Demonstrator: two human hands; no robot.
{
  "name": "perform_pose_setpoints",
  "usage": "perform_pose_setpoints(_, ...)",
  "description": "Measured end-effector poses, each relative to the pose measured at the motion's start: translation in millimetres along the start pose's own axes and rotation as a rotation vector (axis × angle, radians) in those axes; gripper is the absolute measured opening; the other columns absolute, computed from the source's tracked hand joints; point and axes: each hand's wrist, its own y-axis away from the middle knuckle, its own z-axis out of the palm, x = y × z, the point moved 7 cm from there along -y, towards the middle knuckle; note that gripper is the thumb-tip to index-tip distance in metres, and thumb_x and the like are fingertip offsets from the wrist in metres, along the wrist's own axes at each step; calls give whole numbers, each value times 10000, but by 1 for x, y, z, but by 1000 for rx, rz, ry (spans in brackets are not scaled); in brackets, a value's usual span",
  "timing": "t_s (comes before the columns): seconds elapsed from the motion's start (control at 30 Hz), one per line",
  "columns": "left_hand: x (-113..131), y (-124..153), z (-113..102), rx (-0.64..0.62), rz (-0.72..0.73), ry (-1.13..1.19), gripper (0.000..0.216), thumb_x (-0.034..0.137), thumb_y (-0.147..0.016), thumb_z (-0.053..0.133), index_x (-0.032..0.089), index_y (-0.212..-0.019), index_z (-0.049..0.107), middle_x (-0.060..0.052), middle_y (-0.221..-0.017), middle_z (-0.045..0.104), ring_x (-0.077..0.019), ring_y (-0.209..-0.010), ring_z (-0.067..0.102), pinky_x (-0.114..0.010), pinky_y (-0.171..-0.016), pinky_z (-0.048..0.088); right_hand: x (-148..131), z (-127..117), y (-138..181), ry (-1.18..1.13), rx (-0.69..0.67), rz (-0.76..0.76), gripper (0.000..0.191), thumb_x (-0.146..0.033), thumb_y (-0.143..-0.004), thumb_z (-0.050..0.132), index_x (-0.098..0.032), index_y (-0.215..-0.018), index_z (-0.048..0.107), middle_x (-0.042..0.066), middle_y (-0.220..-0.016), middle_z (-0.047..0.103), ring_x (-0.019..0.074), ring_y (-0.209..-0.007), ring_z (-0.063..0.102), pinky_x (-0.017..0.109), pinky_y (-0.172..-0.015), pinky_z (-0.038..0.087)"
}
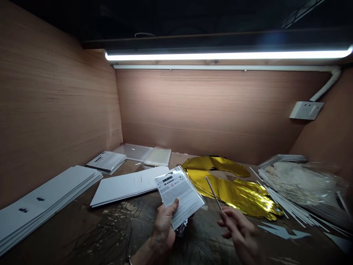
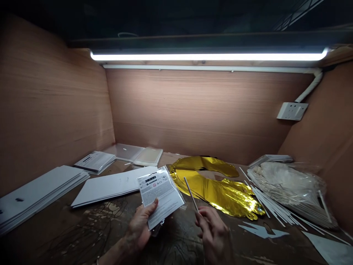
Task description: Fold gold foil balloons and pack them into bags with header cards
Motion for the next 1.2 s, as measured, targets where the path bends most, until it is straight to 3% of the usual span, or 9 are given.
perform_pose_setpoints(0.1,-11,8,5,-77,33,13,330,192,-684,602,75,-977,504,-106,-755,628,-220,-677,603,-307,-571,493,11,22,-9,-289,-84,323,270,-441,-678,502,-171,-673,498,9,-627,531,169,-579,568,235,-431,457)
perform_pose_setpoints(0.3,-13,15,3,-103,55,51,358,185,-672,615,62,-990,508,-124,-844,618,-228,-734,596,-305,-625,488,17,39,-12,-390,-37,247,225,-339,-643,565,-171,-559,441,-69,-482,427,71,-378,441,190,-364,371)
perform_pose_setpoints(0.53,-7,11,-2,-21,-236,-28,365,186,-721,550,56,-1045,447,-152,-781,614,-267,-603,596,-411,-501,485,7,34,-9,-369,-342,131,211,-354,-686,529,-160,-607,500,-45,-500,488,88,-385,482,214,-403,411)
perform_pose_setpoints(0.63,-2,12,-4,26,-265,3,400,190,-742,525,51,-1097,402,-157,-790,608,-253,-591,598,-374,-475,489,8,8,-11,-185,-147,73,213,-369,-701,518,-160,-680,556,-10,-528,553,123,-469,547,222,-477,448)
perform_pose_setpoints(0.73,3,14,-5,55,-270,42,378,183,-777,469,60,-1124,387,-173,-841,598,-252,-612,604,-334,-460,488,-10,-23,-8,129,17,-118,229,-375,-713,508,-174,-752,609,17,-573,609,134,-494,563,216,-484,464)
perform_pose_setpoints(0.87,4,15,-4,35,-304,129,364,197,-811,400,69,-1151,373,-181,-896,587,-274,-717,601,-324,-500,494,-60,-46,7,508,72,-504,221,-343,-731,485,-215,-824,638,34,-765,665,166,-639,614,220,-568,501)
perform_pose_setpoints(0.97,0,14,-3,41,-313,161,360,190,-823,365,74,-1164,361,-164,-912,589,-253,-768,594,-320,-565,496,-90,-50,17,688,78,-683,230,-303,-756,424,-236,-781,643,24,-706,666,157,-598,617,191,-470,483)
perform_pose_setpoints(1.07,-6,19,-2,-20,-305,51,361,279,-821,382,91,-1129,395,-155,-922,590,-241,-739,601,-329,-580,490,-95,-47,20,766,21,-679,270,-291,-773,374,-253,-682,626,8,-616,640,132,-493,584,188,-397,433)
perform_pose_setpoints(1.2,3,35,-18,-51,-183,-438,504,496,-680,518,112,-1003,470,-150,-858,605,-276,-669,595,-377,-533,471,-71,-40,22,810,-74,-540,302,-312,-793,350,-251,-630,597,-7,-563,599,116,-458,548,200,-445,425)
